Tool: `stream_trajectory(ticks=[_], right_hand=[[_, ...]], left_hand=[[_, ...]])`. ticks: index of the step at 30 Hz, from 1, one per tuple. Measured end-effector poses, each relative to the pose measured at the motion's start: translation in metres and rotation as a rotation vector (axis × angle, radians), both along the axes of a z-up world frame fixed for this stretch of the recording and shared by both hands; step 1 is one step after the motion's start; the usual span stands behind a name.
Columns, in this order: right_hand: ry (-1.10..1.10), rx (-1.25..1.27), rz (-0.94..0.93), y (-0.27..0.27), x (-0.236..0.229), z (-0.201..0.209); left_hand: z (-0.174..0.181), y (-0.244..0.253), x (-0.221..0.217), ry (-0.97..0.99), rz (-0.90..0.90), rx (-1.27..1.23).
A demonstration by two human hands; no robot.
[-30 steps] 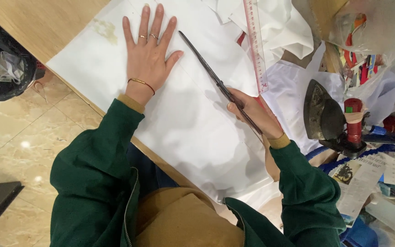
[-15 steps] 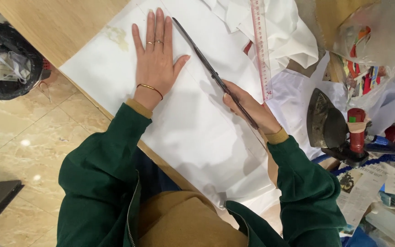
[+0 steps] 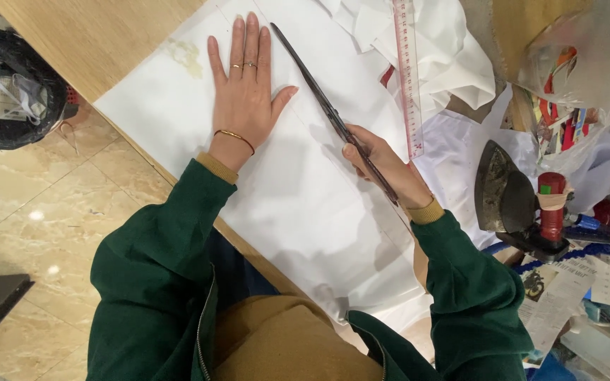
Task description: The person measures a piece of white fabric on a wooden table using a ruler and a red pencil to mark a straight line. They then use a pair of scissors to cut the fabric along the marked line. Finally, the person folds the cut piece of fabric.
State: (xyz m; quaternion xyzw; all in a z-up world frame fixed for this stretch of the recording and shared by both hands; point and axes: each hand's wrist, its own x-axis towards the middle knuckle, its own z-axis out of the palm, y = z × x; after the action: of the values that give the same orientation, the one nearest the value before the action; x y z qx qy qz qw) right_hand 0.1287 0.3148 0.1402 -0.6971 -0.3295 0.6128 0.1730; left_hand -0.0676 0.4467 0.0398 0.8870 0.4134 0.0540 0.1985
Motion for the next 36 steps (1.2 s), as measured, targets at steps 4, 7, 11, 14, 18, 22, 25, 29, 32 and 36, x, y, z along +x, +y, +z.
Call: stream_trajectory(ticks=[4, 7, 11, 14, 18, 22, 25, 29, 32, 36], right_hand=[[0.017, 0.029, 0.017, -0.001, 0.004, -0.005], [-0.01, 0.006, 0.033, 0.015, -0.008, 0.008], [0.01, 0.009, 0.037, 0.032, -0.02, 0.022], [0.015, 0.054, 0.068, 0.036, -0.023, 0.02], [-0.002, 0.058, 0.068, 0.035, -0.021, 0.009], [0.027, 0.031, -0.009, 0.031, -0.013, -0.01], [0.007, 0.014, 0.005, 0.038, -0.02, 0.005], [-0.027, 0.022, 0.025, 0.046, -0.026, 0.008], [-0.035, 0.052, 0.028, 0.05, -0.027, 0.0], [-0.036, 0.061, 0.029, 0.055, -0.03, 0.0]], left_hand=[[0.002, 0.0, 0.0, 0.001, 0.006, -0.004], [0.006, 0.0, 0.001, 0.025, 0.018, -0.009], [0.007, 0.001, 0.001, 0.043, 0.031, 0.004], [0.008, 0.001, 0.001, 0.042, 0.034, -0.021], [0.007, 0.001, 0.0, 0.03, 0.024, -0.022], [0.009, 0.001, 0.0, 0.022, 0.021, -0.018], [0.008, 0.001, 0.0, 0.027, 0.02, -0.012], [0.011, 0.001, 0.0, 0.032, 0.018, -0.022], [0.011, 0.002, 0.0, 0.056, 0.022, -0.015], [0.01, 0.002, 0.0, 0.059, 0.024, -0.032]])
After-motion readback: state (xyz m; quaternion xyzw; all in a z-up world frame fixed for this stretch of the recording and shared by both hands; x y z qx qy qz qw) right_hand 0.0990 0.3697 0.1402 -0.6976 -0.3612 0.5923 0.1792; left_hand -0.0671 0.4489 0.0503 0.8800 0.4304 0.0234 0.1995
